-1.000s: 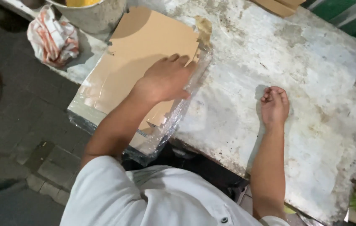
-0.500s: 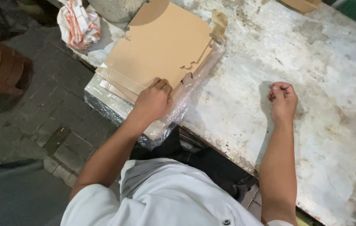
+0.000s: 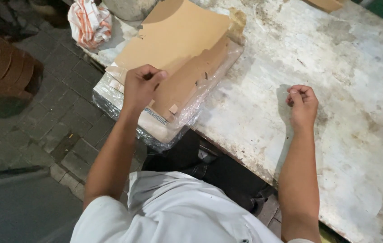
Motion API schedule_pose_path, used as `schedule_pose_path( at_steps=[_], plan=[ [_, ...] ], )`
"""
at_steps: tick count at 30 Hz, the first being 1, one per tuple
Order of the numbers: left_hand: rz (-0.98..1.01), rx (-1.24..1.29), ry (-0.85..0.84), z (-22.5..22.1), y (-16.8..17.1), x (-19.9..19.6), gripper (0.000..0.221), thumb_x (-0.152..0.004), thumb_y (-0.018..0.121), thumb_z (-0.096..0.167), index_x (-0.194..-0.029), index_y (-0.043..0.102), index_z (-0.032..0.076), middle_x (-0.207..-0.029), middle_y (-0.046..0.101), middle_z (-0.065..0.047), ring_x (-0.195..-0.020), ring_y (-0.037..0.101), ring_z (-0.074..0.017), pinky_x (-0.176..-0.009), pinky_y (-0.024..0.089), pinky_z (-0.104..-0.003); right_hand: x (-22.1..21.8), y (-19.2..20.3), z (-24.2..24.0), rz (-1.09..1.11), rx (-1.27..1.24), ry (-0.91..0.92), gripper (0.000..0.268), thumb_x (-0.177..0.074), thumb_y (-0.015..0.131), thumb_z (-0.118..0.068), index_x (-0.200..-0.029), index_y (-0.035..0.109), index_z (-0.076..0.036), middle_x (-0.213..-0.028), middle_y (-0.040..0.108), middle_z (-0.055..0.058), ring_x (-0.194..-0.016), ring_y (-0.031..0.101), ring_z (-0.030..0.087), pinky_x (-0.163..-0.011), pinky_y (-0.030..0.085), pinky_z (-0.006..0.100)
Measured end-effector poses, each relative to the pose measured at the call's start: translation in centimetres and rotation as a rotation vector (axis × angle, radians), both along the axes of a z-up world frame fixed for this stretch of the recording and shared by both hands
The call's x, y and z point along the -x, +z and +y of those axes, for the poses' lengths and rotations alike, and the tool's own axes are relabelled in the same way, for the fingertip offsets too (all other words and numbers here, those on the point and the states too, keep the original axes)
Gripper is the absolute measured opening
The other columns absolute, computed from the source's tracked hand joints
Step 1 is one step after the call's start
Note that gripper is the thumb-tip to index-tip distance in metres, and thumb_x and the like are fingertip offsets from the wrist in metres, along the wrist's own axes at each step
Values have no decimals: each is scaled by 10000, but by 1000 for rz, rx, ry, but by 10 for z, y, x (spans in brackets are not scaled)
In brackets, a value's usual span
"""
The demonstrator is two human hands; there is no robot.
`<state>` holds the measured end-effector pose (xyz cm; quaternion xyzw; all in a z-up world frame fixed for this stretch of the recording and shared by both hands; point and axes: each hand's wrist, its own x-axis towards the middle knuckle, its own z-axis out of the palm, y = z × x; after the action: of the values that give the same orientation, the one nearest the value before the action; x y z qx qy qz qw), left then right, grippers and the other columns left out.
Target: The person folds flat cardboard pieces into small rectangular boxes by hand. They fold the side flaps, tuck tabs into slots, and secure the box shape. Completed boxes are stacked on the table. The person repeats the process with another flat piece.
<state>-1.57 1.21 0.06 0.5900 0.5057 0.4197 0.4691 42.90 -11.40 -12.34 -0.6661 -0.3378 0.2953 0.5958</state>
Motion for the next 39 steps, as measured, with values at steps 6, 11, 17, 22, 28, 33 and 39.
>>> schedule_pose_path(
  at_steps=[6,11,17,22,28,33,39],
  plan=[
    [143,-955,157,-17,66,-20,163,-1017,669,110,-915,724,-4,-811,711,-122,-619,663,-213,-579,535,-284,5,6,-5,-43,-9,15,44,-994,593,-43,-1027,601,-72,-923,657,87,-676,586,106,-632,470,224],
    [189,-1275,-92,-22,59,-115,184,-998,620,145,-886,736,57,-934,726,-107,-843,711,-299,-717,551,-361,-4,-10,-6,136,-141,138,336,-999,529,-386,-1141,588,-88,-1005,653,110,-835,616,201,-719,496,331],
    [238,-1254,-449,-53,-35,-267,136,-982,552,142,-915,670,131,-905,667,-46,-916,670,-219,-673,512,-302,-13,5,-11,549,-299,272,865,-794,502,-772,-1382,420,-143,-1332,563,140,-1107,609,340,-903,550,541],
    [39,-1047,-891,-66,-98,-340,168,-945,661,229,-968,669,62,-1012,652,-129,-1040,630,-342,-715,572,-392,-69,-33,-32,385,-214,-249,396,-917,722,-189,-1267,568,-89,-1202,652,111,-1039,659,275,-976,529,484],
    [160,-862,-1116,-50,-118,-371,610,-654,891,101,-1158,551,63,-1254,513,-138,-1236,490,-330,-848,550,-442,-96,26,-26,495,266,-498,912,-687,764,-215,-1492,367,-52,-1295,579,26,-1236,536,156,-955,450,276],
    [-113,-1056,-1093,-36,-117,-399,93,-928,713,38,-900,629,9,-943,599,-85,-1127,597,-322,-1074,478,-414,-138,1,-39,577,178,-439,915,-792,764,-218,-1535,246,-89,-1099,712,44,-1194,639,132,-987,492,334],
    [-112,-887,-988,-22,-109,-421,35,-916,693,12,-943,682,-7,-972,681,-96,-984,673,-251,-867,574,-384,-160,0,-35,396,-158,-146,448,-947,698,-226,-1335,510,-104,-1261,645,103,-1114,674,261,-921,576,403]
  ],
)
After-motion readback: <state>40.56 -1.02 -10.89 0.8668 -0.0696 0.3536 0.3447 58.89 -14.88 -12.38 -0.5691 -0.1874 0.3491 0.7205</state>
